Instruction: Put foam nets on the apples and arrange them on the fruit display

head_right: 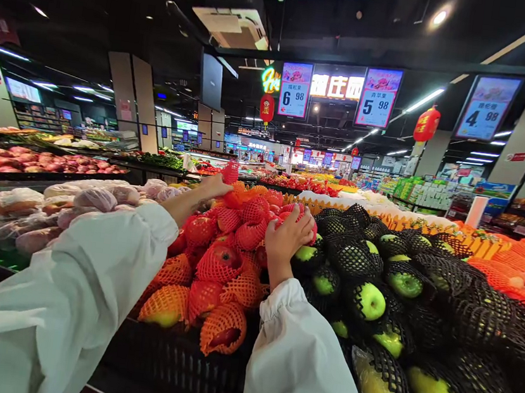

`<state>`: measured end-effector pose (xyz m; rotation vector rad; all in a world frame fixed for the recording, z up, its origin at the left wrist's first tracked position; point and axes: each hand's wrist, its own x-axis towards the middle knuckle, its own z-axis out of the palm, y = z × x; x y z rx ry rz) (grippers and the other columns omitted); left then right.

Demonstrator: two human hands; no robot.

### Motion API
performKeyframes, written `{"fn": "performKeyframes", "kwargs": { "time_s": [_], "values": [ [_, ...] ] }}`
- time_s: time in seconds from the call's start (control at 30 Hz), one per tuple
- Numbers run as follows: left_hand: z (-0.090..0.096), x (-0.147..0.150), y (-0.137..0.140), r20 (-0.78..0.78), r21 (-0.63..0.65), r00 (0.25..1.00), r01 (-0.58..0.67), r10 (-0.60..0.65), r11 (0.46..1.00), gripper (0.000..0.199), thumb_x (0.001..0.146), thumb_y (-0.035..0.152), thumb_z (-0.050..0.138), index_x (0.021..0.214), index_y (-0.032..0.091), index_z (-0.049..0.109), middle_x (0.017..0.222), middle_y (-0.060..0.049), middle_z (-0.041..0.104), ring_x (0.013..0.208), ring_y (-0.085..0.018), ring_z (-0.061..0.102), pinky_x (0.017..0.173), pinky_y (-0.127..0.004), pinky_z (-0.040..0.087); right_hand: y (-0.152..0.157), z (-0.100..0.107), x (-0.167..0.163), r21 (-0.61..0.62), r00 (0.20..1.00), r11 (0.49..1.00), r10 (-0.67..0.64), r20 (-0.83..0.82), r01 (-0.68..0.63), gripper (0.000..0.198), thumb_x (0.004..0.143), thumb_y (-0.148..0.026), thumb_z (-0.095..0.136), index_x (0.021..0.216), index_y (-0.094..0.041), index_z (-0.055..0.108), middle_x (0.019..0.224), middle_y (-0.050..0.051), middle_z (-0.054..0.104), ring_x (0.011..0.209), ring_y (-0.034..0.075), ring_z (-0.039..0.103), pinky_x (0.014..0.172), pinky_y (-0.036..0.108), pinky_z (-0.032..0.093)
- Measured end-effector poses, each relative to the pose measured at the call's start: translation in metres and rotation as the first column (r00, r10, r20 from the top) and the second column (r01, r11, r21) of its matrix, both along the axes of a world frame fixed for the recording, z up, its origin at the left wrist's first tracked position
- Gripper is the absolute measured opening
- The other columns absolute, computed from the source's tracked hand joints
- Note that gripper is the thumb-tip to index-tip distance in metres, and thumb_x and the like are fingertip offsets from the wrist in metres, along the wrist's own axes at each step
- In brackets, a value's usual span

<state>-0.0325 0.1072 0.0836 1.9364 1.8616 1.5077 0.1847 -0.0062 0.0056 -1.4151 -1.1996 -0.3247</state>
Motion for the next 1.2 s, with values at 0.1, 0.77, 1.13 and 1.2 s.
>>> {"fn": "performKeyframes", "kwargs": {
  "time_s": [0.1,0.77,1.13,1.2],
  "values": [
    [-0.012,0.001,-0.016,-0.101,-0.091,0.989,-0.118,0.109,0.989,0.028,0.072,0.035,0.078,0.091,0.015,0.072,0.111,-0.022,0.072,0.107,-0.041,0.069,0.089,-0.045,0.052,0.0,-0.001,0.001,-0.019,1.0,1.0,0.006,-0.006,-0.007,0.063,0.08,-0.025,0.058,0.141,-0.014,0.052,0.153,0.025,0.045,0.143,0.042,0.035,0.111,0.068,0.034],
    [-0.059,0.011,-0.091,0.431,0.45,0.865,0.043,-0.258,0.892,0.023,0.085,0.041,0.067,0.087,0.022,0.054,0.091,-0.003,0.066,0.087,-0.02,0.063,0.083,-0.033,0.054,0.0,-0.002,0.001,0.139,0.985,0.979,0.132,0.115,-0.147,0.047,0.098,-0.04,0.048,0.138,-0.016,0.057,0.147,0.018,0.058,0.139,0.035,0.046,0.115,0.059,0.035],
    [-0.083,0.021,-0.1,-0.133,0.212,0.893,0.45,-0.431,0.868,0.02,0.082,0.033,0.074,0.085,0.022,0.057,0.095,-0.007,0.07,0.094,-0.026,0.065,0.09,-0.038,0.052,-0.009,-0.004,-0.002,-0.177,0.766,0.854,0.518,0.381,-0.49,0.041,0.099,-0.05,0.06,0.123,-0.017,0.066,0.118,0.013,0.076,0.112,0.029,0.068,0.103,0.044,0.051],
    [-0.086,0.019,-0.097,-0.132,0.189,0.884,0.467,-0.449,0.864,0.022,0.087,0.039,0.071,0.088,0.021,0.058,0.096,-0.008,0.071,0.093,-0.026,0.065,0.088,-0.038,0.051,-0.007,-0.004,0.0,-0.176,0.792,0.864,0.503,0.347,-0.472,0.035,0.098,-0.046,0.061,0.119,-0.018,0.068,0.118,0.011,0.077,0.111,0.028,0.069,0.101,0.042,0.052]
  ]
}}
